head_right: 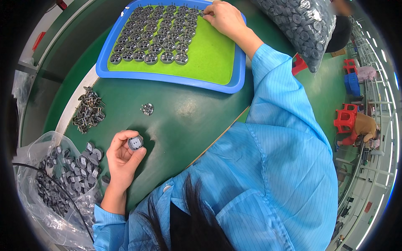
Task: The person assembles small metal pins into grey plastic housings by hand at a factory workbench.
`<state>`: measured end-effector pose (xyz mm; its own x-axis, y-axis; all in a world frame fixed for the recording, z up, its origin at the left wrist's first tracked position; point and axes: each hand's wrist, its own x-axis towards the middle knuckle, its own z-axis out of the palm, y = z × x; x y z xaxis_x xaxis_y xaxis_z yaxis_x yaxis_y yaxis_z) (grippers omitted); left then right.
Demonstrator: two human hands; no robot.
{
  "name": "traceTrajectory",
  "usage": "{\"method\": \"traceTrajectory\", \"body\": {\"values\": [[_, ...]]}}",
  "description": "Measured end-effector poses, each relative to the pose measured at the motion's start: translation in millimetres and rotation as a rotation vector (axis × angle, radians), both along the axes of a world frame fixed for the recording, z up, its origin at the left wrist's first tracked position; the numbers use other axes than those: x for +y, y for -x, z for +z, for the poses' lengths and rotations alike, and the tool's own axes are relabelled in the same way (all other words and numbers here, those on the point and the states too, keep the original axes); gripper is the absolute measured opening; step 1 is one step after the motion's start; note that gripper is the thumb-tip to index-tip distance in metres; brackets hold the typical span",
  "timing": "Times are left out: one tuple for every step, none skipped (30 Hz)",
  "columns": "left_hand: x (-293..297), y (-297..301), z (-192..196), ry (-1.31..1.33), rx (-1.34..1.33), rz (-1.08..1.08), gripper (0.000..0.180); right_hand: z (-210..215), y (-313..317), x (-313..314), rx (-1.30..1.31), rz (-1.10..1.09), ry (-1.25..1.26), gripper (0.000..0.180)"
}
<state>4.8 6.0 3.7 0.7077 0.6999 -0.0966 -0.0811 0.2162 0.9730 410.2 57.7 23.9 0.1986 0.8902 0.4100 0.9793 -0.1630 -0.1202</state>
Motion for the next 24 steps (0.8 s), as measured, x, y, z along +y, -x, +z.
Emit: {"method": "traceTrajectory", "body": {"values": [[-1, 1, 1, -0.003, 0.006, 0.006, 0.038, 1, 0, 1, -0.009, 0.012, 0.002, 0.015], [-1, 2, 2, -0.006, 0.006, 0.007, 0.038, 1, 0, 1, -0.009, 0.014, -0.001, 0.015], [-2, 2, 2, -0.013, 0.004, 0.004, 0.038, 0, -2, 1, -0.007, 0.044, -0.015, 0.015], [-3, 3, 2, -0.018, 0.001, -0.003, 0.038, -2, -4, -1, -0.007, 0.070, -0.027, 0.014], [-3, 3, 2, -0.019, 0.001, -0.007, 0.038, -6, -8, -2, -0.007, 0.066, -0.027, 0.014], [-2, 3, 1, -0.025, -0.004, -0.009, 0.038, -10, -12, -4, 0.028, 0.234, -0.191, 0.014], [-2, 4, 1, -0.029, -0.005, -0.005, 0.038, -11, -10, -4, 0.067, 0.409, -0.354, 0.014], [-2, 4, 0, -0.028, -0.002, -0.004, 0.038, -9, -8, -5, 0.070, 0.409, -0.354, 0.014], [-1, 3, 0, -0.031, -0.001, -0.007, 0.038, -4, -6, -5, 0.053, 0.195, -0.189, 0.015], [-2, 3, -1, -0.027, 0.007, 0.011, 0.038, -3, 0, -1, 0.044, 0.002, -0.017, 0.016], [0, 3, 0, 0.001, 0.006, 0.014, 0.039, -5, -7, -1, -0.011, 0.026, -0.043, 0.017], [1, 0, 2, 0.034, -0.022, 0.033, 0.040, -6, -16, -4, -0.065, 0.047, -0.071, 0.017], [1, 0, 3, 0.041, -0.041, 0.061, 0.038, 6, 0, -7, 0.074, -0.001, -0.082, 0.017], [2, 1, 1, 0.051, -0.062, 0.093, 0.037, 18, 19, -9, 0.157, 0.045, -0.138, 0.016], [7, 3, 0, 0.108, -0.087, 0.074, 0.035, 29, 36, -17, 0.542, 0.387, -0.259, 0.017], [11, 5, 0, 0.163, -0.113, 0.064, 0.034, 35, 56, -23, 0.929, 0.740, -0.375, 0.018], [12, 6, -3, 0.206, -0.170, 0.104, 0.033, 36, 80, -30, 0.770, 0.570, -0.216, 0.021], [13, 6, -3, 0.207, -0.169, 0.118, 0.033, 39, 104, -41, 0.601, 0.399, -0.068, 0.025], [13, 6, -3, 0.164, -0.122, 0.169, 0.035, 38, 134, -53, 0.560, 0.439, 0.054, 0.023], [14, 6, -3, 0.124, -0.080, 0.203, 0.036, 36, 161, -66, 0.510, 0.462, 0.171, 0.021], [14, 3, -2, 0.058, -0.076, 0.208, 0.039, 29, 180, -76, 0.451, 0.397, 0.199, 0.022], [14, 3, -2, 0.057, -0.070, 0.209, 0.039, 19, 194, -82, 0.398, 0.335, 0.230, 0.022], [15, 3, -3, -0.014, -0.049, 0.188, 0.039, 10, 201, -83, 0.384, 0.359, 0.190, 0.021], [15, 2, -3, -0.084, -0.027, 0.169, 0.040, 3, 203, -84, 0.391, 0.364, 0.192, 0.021]]}}
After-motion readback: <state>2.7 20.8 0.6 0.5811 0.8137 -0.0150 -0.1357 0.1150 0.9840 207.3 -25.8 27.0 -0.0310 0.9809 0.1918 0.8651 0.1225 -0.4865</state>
